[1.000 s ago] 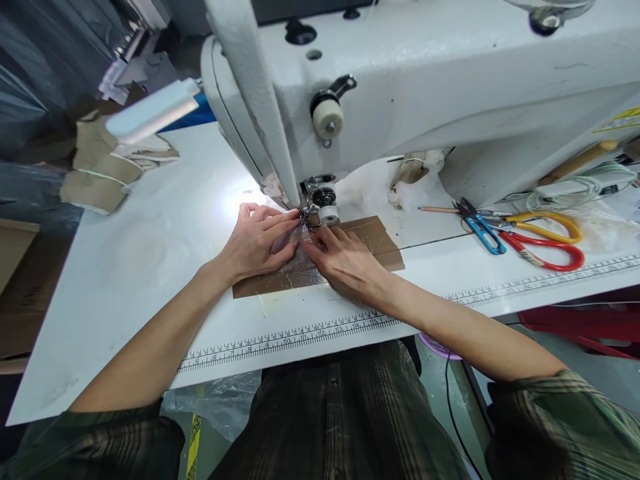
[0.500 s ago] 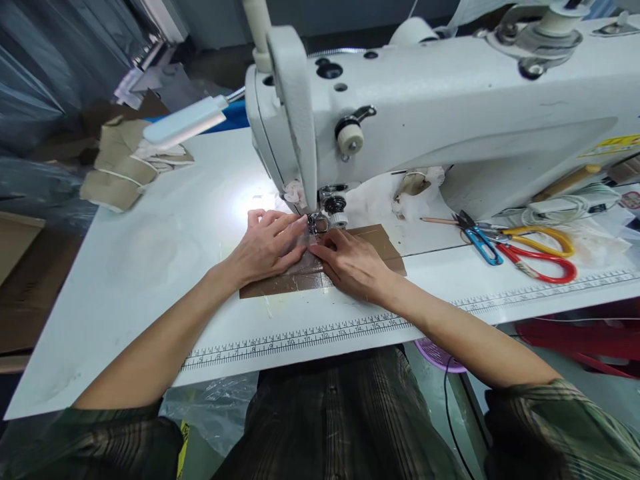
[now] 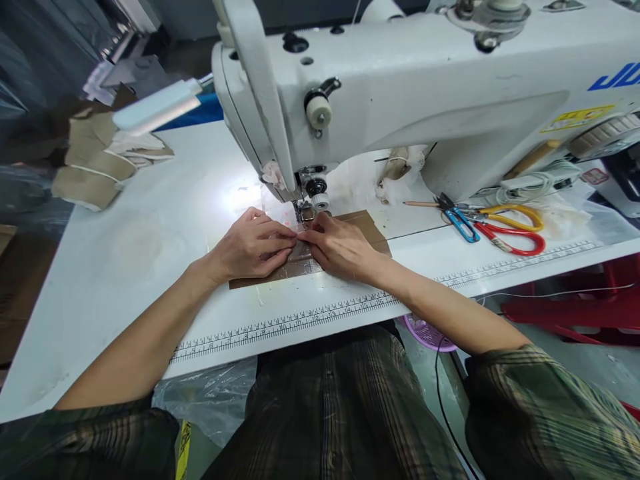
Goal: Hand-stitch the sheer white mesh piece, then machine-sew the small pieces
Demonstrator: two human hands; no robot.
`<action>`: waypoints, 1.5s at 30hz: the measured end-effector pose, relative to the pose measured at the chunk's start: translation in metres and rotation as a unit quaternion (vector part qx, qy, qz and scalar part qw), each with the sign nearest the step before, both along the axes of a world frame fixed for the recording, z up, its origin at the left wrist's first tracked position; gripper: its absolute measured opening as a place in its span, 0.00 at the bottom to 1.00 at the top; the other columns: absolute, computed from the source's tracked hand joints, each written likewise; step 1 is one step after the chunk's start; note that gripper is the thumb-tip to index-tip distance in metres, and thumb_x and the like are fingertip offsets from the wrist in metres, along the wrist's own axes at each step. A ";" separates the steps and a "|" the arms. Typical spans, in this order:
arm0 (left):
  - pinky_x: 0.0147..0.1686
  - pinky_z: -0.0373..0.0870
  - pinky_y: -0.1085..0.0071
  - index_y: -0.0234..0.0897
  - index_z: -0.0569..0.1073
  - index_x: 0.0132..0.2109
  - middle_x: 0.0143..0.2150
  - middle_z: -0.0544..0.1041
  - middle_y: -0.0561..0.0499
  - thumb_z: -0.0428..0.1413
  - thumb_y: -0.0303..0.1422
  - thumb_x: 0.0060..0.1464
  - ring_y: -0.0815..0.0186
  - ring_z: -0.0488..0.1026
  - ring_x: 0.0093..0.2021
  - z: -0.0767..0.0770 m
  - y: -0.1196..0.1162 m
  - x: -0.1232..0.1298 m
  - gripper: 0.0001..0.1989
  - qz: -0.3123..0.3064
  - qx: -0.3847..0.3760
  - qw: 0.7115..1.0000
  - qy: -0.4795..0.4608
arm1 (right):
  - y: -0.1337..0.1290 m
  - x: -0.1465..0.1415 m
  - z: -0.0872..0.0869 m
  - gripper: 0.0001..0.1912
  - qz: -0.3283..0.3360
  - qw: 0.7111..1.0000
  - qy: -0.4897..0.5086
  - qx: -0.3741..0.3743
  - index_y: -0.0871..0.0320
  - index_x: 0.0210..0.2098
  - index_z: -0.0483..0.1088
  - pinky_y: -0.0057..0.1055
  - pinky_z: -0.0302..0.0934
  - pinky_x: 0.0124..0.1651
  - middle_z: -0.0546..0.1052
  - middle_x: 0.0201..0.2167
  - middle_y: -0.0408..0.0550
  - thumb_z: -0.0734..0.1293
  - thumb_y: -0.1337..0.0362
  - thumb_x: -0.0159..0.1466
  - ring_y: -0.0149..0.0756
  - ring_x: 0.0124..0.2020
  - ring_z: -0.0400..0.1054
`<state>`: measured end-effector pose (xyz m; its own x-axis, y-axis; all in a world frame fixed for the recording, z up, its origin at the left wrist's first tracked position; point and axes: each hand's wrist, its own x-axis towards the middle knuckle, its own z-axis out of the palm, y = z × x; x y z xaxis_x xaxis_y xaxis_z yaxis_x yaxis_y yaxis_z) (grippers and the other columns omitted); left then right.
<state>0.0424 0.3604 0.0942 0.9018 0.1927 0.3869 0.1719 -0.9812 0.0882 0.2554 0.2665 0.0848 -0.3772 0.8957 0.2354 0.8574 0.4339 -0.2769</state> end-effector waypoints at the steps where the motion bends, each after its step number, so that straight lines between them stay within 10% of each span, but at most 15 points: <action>1: 0.42 0.63 0.57 0.42 0.81 0.37 0.42 0.82 0.51 0.54 0.29 0.57 0.64 0.73 0.33 0.001 0.000 0.000 0.10 -0.003 0.006 1.000 0.002 | 0.000 0.000 0.000 0.20 0.000 1.000 0.000 -0.001 0.58 0.54 0.73 0.37 0.65 0.40 0.69 0.47 0.57 0.56 0.67 0.69 0.40 0.40 0.67; 33: 0.61 0.56 0.41 0.41 0.80 0.36 0.40 0.82 0.50 0.53 0.34 0.56 0.60 0.75 0.34 0.006 -0.014 0.002 0.11 0.026 0.046 0.999 0.005 | 0.001 0.001 0.001 0.18 0.015 1.000 -0.012 0.012 0.57 0.54 0.72 0.37 0.67 0.40 0.69 0.45 0.56 0.57 0.65 0.70 0.39 0.40 0.67; 45: 0.47 0.69 0.57 0.31 0.79 0.41 0.42 0.78 0.41 0.51 0.31 0.58 0.59 0.74 0.40 0.005 -0.009 0.004 0.13 0.041 -0.011 0.998 0.052 | 0.005 -0.005 0.008 0.20 -0.026 0.996 -0.078 -0.030 0.55 0.58 0.67 0.34 0.62 0.33 0.71 0.44 0.56 0.54 0.65 0.71 0.38 0.35 0.66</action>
<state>0.0460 0.3514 0.0991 0.9177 0.2761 0.2858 0.2619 -0.9611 0.0876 0.2499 0.2715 0.0930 -0.3569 0.9259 0.1235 0.9133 0.3737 -0.1623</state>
